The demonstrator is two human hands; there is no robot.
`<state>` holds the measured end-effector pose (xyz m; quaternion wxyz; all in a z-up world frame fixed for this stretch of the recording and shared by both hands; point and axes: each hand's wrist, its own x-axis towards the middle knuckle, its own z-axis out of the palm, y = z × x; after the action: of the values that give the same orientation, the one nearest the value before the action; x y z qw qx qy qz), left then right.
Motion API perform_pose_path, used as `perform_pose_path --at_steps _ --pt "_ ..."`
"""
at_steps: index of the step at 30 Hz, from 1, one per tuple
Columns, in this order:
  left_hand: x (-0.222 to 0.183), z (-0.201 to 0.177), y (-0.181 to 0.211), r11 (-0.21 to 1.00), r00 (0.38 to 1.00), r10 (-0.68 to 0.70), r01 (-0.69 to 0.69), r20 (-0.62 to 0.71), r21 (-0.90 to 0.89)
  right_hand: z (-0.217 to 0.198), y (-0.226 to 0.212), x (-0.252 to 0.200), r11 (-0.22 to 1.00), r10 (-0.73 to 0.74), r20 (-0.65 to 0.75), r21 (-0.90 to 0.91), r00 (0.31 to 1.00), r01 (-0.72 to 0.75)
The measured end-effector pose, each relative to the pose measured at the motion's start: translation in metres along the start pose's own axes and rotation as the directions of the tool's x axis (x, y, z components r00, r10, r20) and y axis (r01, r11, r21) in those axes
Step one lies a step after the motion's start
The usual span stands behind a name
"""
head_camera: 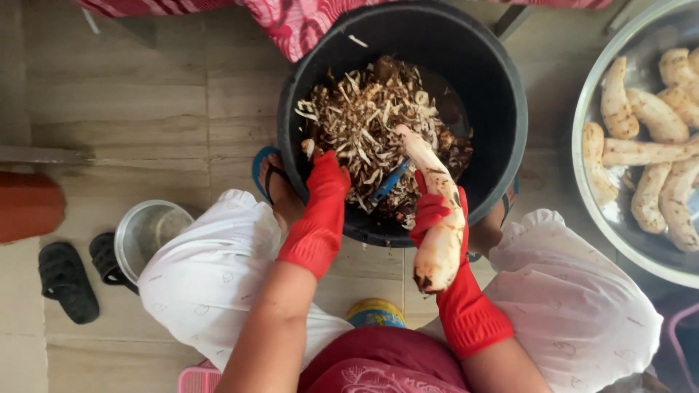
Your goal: Peeling the outer skin of cassava roots using a small hand tool over a bucket.
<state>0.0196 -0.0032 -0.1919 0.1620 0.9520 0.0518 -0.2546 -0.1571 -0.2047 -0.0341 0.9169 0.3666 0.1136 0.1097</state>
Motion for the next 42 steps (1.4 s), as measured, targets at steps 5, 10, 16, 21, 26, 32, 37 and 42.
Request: perform_pose_path --at_steps 5,10,16,21,26,32,37,42 --pt "-0.055 -0.061 0.016 0.744 0.996 0.085 -0.046 0.026 -0.667 0.012 0.024 -0.011 0.997 0.077 0.123 -0.039 0.989 -0.073" --pt "-0.136 -0.132 0.067 0.229 0.960 0.278 -0.031 0.035 -0.973 0.012 0.023 -0.016 0.961 0.195 0.142 -0.227 0.970 -0.160" --pt "-0.129 -0.128 0.079 0.054 0.893 0.448 0.030 0.051 -0.998 0.027 0.050 -0.031 0.925 0.233 0.159 -0.342 0.959 -0.168" --pt "-0.147 -0.145 0.083 0.148 0.815 0.558 0.087 0.156 -0.985 0.022 0.028 -0.038 0.699 0.366 0.103 -0.687 0.925 -0.200" --pt "-0.169 -0.173 0.099 0.220 0.796 0.600 -0.066 0.081 -0.973 0.054 0.059 -0.049 0.596 0.322 0.136 -0.798 0.937 -0.089" --pt "-0.183 -0.218 0.126 0.306 0.751 0.659 -0.217 0.042 -0.927 0.082 0.050 -0.042 0.539 0.281 0.115 -0.840 0.953 -0.058" --pt "-0.184 -0.242 0.140 0.351 0.735 0.673 -0.223 0.079 -0.909 0.105 0.067 -0.041 0.588 0.232 0.098 -0.807 0.968 -0.059" --pt "-0.148 -0.234 0.143 0.280 0.773 0.627 -0.108 0.097 -0.954 0.085 0.013 -0.036 0.299 -0.134 -0.019 -0.954 0.991 0.022"
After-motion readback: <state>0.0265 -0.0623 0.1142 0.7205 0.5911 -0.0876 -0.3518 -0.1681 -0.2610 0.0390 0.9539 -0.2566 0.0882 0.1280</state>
